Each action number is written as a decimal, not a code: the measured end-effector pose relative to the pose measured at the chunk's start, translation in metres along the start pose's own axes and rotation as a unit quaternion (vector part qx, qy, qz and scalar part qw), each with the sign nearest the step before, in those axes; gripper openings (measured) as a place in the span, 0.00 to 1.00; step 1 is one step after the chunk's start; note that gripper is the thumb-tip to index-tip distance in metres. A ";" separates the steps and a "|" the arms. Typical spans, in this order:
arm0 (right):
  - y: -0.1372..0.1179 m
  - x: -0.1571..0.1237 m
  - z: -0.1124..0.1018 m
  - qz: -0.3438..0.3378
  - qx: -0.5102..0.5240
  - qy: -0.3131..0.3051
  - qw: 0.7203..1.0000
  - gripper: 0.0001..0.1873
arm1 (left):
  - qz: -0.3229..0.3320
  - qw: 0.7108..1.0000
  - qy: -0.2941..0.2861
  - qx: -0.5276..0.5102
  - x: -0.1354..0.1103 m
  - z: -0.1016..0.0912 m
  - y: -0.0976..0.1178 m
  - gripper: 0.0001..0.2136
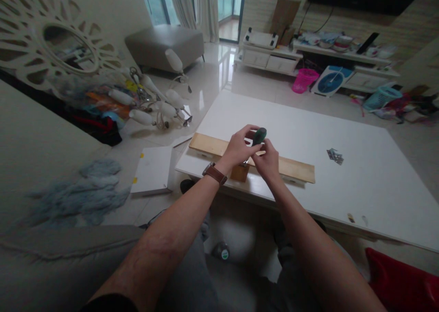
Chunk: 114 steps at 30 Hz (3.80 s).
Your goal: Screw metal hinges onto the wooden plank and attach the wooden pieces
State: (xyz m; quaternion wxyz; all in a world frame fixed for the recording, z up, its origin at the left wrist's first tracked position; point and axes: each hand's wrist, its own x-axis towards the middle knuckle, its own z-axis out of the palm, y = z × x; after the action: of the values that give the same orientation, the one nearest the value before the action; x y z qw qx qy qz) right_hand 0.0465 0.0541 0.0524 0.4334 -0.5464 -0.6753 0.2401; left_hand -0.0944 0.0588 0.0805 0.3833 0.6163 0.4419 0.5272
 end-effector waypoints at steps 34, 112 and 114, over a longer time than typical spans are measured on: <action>0.004 -0.001 0.002 0.007 0.002 -0.009 1.000 0.11 | 0.009 1.000 -0.005 -0.002 -0.001 0.000 0.000 0.21; -0.005 -0.003 -0.001 0.012 -0.029 0.002 1.000 0.15 | 0.010 1.000 0.014 0.010 0.000 0.001 0.001 0.19; -0.007 -0.004 -0.002 0.011 -0.034 0.002 0.999 0.16 | 0.008 1.000 0.006 0.005 0.000 0.001 0.001 0.20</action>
State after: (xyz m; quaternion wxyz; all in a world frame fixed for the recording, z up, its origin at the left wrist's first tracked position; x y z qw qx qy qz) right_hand 0.0442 0.0479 0.0579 0.4134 -0.5688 -0.6760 0.2204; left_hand -0.0931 0.0587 0.0814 0.3734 0.6184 0.4423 0.5314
